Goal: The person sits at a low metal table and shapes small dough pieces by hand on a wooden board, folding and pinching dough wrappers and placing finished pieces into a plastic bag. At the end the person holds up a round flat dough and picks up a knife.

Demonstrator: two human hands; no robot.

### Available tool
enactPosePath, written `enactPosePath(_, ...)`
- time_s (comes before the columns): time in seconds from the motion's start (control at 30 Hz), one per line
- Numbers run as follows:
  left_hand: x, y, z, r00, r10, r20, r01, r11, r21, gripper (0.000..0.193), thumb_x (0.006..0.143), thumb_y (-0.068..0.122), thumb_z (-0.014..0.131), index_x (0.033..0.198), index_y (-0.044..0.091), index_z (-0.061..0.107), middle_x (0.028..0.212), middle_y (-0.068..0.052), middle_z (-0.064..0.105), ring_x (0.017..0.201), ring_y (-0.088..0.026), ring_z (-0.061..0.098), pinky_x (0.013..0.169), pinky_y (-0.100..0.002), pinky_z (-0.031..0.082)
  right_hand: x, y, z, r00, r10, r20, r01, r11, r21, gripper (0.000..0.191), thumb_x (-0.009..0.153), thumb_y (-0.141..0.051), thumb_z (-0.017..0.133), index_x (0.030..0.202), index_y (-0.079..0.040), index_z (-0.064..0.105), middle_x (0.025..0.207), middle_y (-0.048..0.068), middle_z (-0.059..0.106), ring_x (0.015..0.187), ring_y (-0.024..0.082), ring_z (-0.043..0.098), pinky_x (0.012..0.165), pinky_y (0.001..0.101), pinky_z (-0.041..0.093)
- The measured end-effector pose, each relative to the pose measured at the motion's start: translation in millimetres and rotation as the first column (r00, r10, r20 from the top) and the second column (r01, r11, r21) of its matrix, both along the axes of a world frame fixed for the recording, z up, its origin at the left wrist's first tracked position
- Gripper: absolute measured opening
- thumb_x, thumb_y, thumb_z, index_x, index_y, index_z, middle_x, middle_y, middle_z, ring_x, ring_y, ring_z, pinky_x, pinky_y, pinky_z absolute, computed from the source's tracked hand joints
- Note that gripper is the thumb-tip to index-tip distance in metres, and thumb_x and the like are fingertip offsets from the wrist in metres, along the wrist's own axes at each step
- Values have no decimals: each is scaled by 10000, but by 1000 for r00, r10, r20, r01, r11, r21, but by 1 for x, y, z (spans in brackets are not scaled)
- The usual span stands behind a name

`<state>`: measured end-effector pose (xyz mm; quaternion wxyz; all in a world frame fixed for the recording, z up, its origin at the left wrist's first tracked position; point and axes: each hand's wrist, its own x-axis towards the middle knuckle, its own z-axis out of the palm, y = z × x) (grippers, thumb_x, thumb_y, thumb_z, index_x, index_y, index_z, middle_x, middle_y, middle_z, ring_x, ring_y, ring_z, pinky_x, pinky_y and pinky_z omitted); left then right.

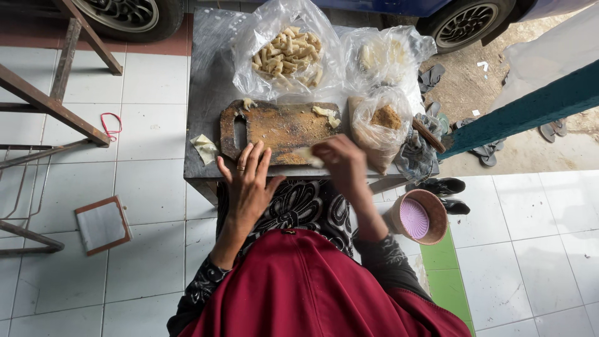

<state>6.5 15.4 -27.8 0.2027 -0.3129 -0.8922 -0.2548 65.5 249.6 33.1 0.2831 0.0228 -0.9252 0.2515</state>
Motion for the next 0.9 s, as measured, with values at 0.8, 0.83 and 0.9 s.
enactPosePath(0.8, 6, 26, -7, 993, -85, -86, 106, 957, 270, 332, 949, 324, 752, 1154, 65, 723, 1370, -79, 607, 1309, -237, 566, 1189, -687, 173, -62, -3, -16, 992, 119, 42, -107, 972, -211, 88, 924, -133, 738, 1008, -132, 764, 983, 55, 755, 849, 167, 743, 695, 283, 629)
enactPosePath(0.83, 6, 24, -7, 994, -76, -84, 99, 941, 324, 314, 939, 317, 758, 1138, 77, 728, 1367, -76, 608, 1301, -232, 570, 1185, -688, 175, -68, -13, -18, 987, 143, 77, -130, 980, -154, 83, 901, -123, 760, 982, -111, 772, 934, 76, 750, 796, 190, 729, 658, 311, 604)
enactPosePath(0.9, 2, 14, -5, 996, -20, -84, 49, 931, 362, 266, 960, 283, 760, 1124, 77, 729, 1340, -68, 615, 1290, -228, 579, 1189, -643, 231, -76, -18, -17, 990, 32, 140, -32, 999, -6, 72, 911, -101, 765, 981, -99, 782, 918, 97, 753, 754, 207, 728, 620, 327, 594)
